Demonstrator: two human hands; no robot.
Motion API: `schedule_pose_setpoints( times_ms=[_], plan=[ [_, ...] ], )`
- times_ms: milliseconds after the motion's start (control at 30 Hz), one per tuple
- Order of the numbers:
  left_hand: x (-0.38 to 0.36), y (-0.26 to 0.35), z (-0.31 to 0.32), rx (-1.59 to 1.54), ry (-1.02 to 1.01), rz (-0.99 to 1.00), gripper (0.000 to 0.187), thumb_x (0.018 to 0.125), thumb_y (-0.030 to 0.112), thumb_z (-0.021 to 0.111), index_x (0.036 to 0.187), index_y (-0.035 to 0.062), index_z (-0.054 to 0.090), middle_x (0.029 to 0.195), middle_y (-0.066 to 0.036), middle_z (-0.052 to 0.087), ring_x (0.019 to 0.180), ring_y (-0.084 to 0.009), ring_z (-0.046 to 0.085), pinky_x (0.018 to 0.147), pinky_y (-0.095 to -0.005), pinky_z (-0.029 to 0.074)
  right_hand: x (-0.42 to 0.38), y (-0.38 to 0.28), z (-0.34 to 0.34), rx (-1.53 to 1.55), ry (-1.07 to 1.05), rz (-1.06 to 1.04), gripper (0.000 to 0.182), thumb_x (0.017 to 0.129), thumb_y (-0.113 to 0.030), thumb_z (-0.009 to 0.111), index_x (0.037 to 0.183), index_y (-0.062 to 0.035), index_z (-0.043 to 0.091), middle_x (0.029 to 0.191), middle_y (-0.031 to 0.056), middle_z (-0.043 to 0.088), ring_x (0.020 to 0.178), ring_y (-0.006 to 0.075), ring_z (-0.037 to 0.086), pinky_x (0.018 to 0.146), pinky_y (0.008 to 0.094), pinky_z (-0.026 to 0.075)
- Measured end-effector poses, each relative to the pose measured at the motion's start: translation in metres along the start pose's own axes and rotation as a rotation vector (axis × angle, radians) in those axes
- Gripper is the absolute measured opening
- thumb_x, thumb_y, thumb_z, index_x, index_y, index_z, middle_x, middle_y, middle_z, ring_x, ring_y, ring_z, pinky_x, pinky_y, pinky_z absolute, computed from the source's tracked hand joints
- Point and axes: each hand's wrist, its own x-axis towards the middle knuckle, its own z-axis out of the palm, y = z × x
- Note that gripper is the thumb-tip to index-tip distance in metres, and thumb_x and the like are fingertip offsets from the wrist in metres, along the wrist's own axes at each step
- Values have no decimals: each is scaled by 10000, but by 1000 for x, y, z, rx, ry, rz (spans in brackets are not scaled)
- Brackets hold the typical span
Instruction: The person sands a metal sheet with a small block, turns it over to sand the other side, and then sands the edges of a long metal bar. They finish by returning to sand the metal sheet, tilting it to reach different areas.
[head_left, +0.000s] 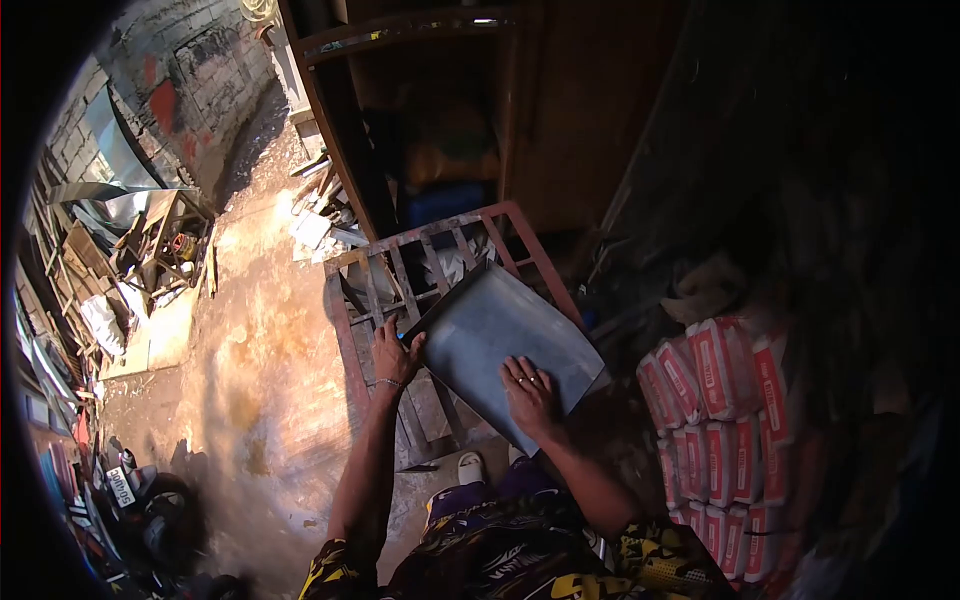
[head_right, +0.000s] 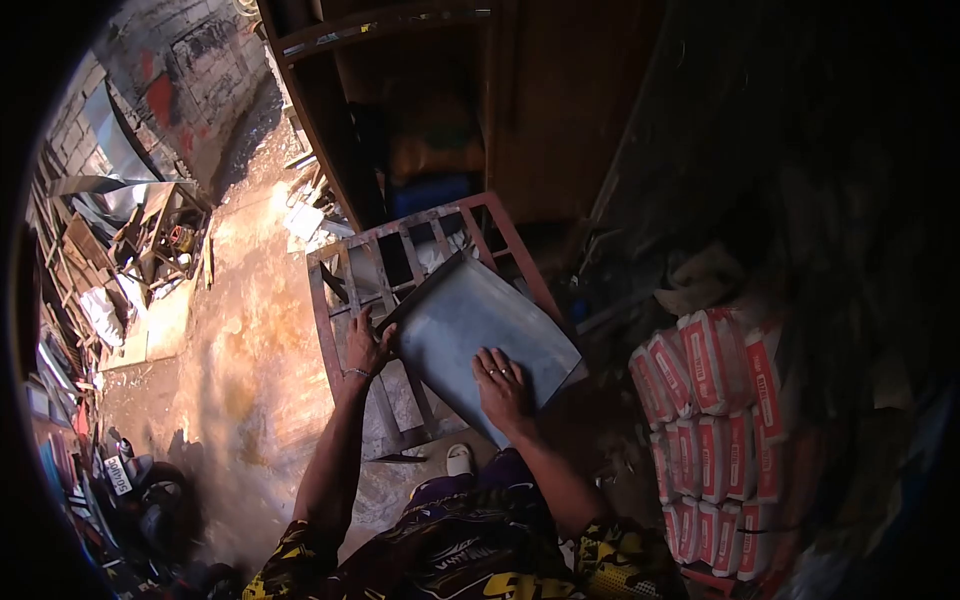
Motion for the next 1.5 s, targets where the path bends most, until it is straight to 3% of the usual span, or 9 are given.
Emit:
schedule_pose_setpoints(
  times_ms=[167, 300, 400, 600, 800, 933, 1233, 1333, 1500],
  plan=[
    [25, -31, 34, 103, -133, 26, 234, 939, 279, 651, 1068, 92, 707, 1074, -186, 698, 1000, -431, 694, 823, -533, 550, -32, 11, -10, 144, -91, -204, 435, 1021, -188, 594, 1451, -126, 609, 1582, 49, 541, 1489, 252, 466, 1175, 483, 339],
    [-29, 13, -18, 125, -245, -113, 213, 926, 250, 631, 1031, 83, 711, 1027, -208, 699, 957, -438, 698, 794, -521, 553, -5, 59, -8, -19, -9, 108, 497, 1029, -222, 603, 1509, -109, 547, 1600, 58, 519, 1501, 259, 448, 1185, 481, 342],
    [-107, 47, -40, 204, -225, -231, 163, 922, 209, 630, 995, 85, 707, 990, -207, 703, 920, -448, 696, 774, -525, 550, 26, 59, 15, 55, 19, 50, 503, 1028, -236, 609, 1504, -90, 542, 1594, 61, 522, 1500, 271, 447, 1190, 485, 346],
    [-190, 67, -49, 259, -209, -277, 143, 956, 183, 611, 1029, 72, 665, 947, -226, 694, 902, -466, 690, 751, -548, 546, 19, 11, 38, 383, -205, -487, 431, 1026, -176, 571, 1450, -103, 601, 1611, 64, 502, 1498, 262, 443, 1206, 511, 323],
    [-148, 64, -26, 253, -167, -255, 235, 1027, 275, 576, 1114, 80, 673, 986, -233, 735, 932, -468, 711, 764, -558, 557, -29, 81, -28, 197, -35, 1, 514, 901, -112, 712, 1411, -137, 655, 1286, 71, 580, 1178, 298, 544, 1014, 524, 368],
    [-120, 44, 0, 326, -296, -347, 364, 1032, 413, 573, 1162, 98, 702, 955, -246, 751, 900, -460, 732, 750, -539, 570, -57, 112, -43, 54, 24, 327, 453, 931, -92, 680, 1383, -117, 683, 1219, 89, 598, 1134, 305, 554, 1001, 506, 380],
    [-130, 59, -8, 250, -92, -373, 333, 1064, 379, 504, 1081, 101, 686, 853, -249, 724, 819, -505, 693, 717, -595, 529, -12, 73, -82, 701, 390, 460, 294, 1046, -139, 607, 1290, -12, 713, 1226, 134, 662, 1073, 337, 636, 915, 431, 519],
    [-131, 49, 24, 71, 0, -271, 321, 1057, 344, 530, 1107, 44, 634, 963, -274, 709, 911, -512, 679, 755, -592, 530, 20, 67, -84, 553, 391, 367, 294, 1047, -139, 605, 1290, -17, 717, 1205, 136, 672, 1096, 335, 631, 941, 445, 506],
    [-130, 64, 17, 137, -280, -321, 357, 1034, 361, 590, 1098, 10, 606, 974, -285, 726, 913, -522, 688, 784, -592, 536, 79, 60, -49, 538, 404, 283, 289, 1045, -132, 599, 1287, -20, 710, 1272, 147, 695, 1136, 351, 652, 997, 449, 499]
  ],
)
